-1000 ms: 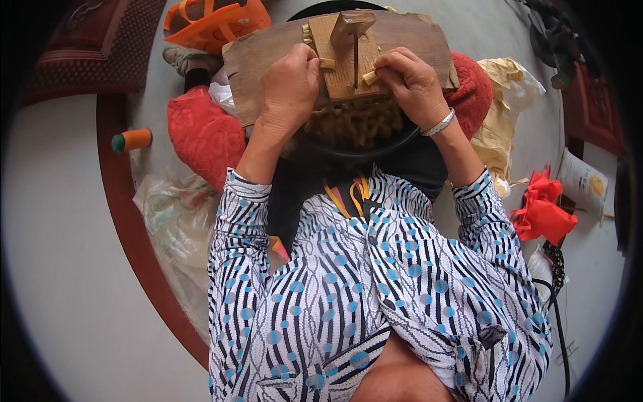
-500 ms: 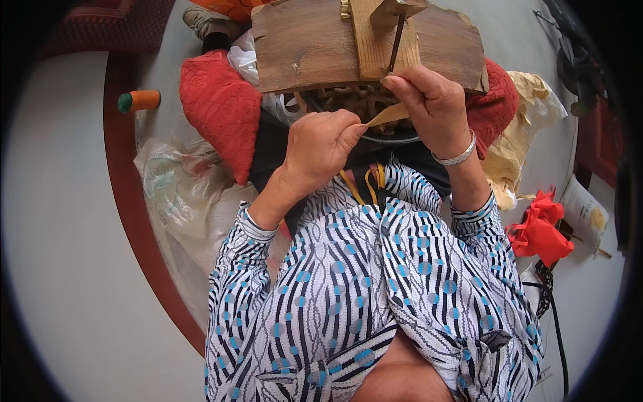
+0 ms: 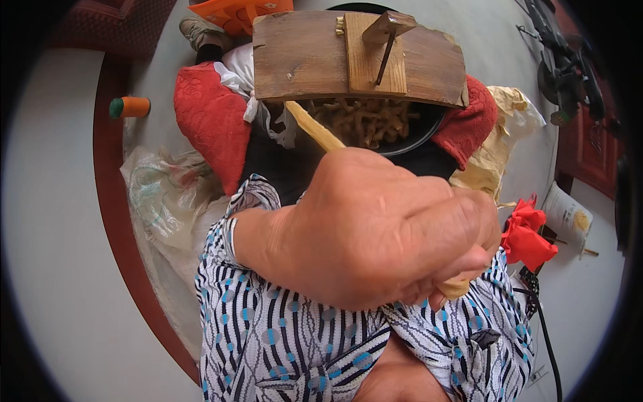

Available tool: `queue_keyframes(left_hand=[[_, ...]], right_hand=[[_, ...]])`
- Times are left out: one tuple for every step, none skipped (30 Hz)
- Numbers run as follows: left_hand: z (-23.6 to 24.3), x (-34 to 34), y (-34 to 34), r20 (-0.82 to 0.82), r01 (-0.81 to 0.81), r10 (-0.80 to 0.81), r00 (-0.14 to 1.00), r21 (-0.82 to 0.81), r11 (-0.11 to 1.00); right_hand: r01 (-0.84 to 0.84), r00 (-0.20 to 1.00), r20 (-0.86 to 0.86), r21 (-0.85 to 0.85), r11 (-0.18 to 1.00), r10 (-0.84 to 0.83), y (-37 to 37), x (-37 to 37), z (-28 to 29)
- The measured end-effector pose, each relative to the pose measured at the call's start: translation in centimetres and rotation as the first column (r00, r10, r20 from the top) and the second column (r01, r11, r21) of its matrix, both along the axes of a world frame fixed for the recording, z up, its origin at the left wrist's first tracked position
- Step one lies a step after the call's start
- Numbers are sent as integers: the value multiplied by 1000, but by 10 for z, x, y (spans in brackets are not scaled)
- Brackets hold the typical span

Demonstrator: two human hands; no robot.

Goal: The person weaves a basket by hand, repeatedly inserting and pulling thin strips of material through a wooden frame. They adjust the strips and tighten the weave as they work.

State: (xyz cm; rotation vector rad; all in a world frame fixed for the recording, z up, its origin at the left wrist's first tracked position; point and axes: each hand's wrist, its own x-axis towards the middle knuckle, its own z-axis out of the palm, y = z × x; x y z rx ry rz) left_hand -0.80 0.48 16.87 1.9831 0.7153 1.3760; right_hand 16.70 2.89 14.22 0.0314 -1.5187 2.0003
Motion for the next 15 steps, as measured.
queue_keyframes(left_hand=[[-16,-2,-3,81,-17,20,996,-43,999],[-34,4,9,146,92,-80,986,-79,993],[-49,-2,8,132,40,-28,991,-88,995],[-67,-9,4,67,-25,33,997,-128,992],[-86,-15,-4,0,-91,92,996,-170,981],[-106,-23,-13,-57,-184,177,983,-174,967],[-126,-31,-22,-110,-280,264,958,-171,945],[-146,-34,-29,-71,-326,319,945,-275,905],[-164,-36,-35,-32,-358,374,927,-376,855],[-181,-39,-37,-31,-398,419,907,-382,834],[-189,-41,-34,-33,-431,455,890,-387,815],[-193,-43,-34,-35,-463,489,871,-390,796],[-197,-43,-37,-14,-442,484,875,-430,787],[-190,-42,-36,17,-421,486,874,-475,773],[-181,-41,-30,57,-386,480,876,-515,765]], right_hand=[[-26,999,40,-50,998,28,0,1,-8],[91,993,79,-93,992,-84,-7,12,-12],[224,957,233,-213,951,-173,-16,17,-14],[312,906,365,-242,919,-212,-22,20,-22],[326,886,417,-248,912,-202,-27,23,-33],[307,893,420,-301,903,-163,-31,24,-42],[285,896,427,-347,894,-120,-33,23,-48],[299,895,424,-337,893,-139,-34,16,-50],[318,890,426,-324,891,-163,-37,8,-49],[331,885,428,-304,893,-183,-39,2,-48],[299,893,415,-260,918,-174,-37,-2,-44],[268,901,401,-214,939,-165,-36,-6,-40],[236,909,386,-168,957,-157,-35,-10,-37],[216,935,315,-132,967,-166,-33,-14,-36],[175,962,233,-129,976,-142,-28,-17,-30]])
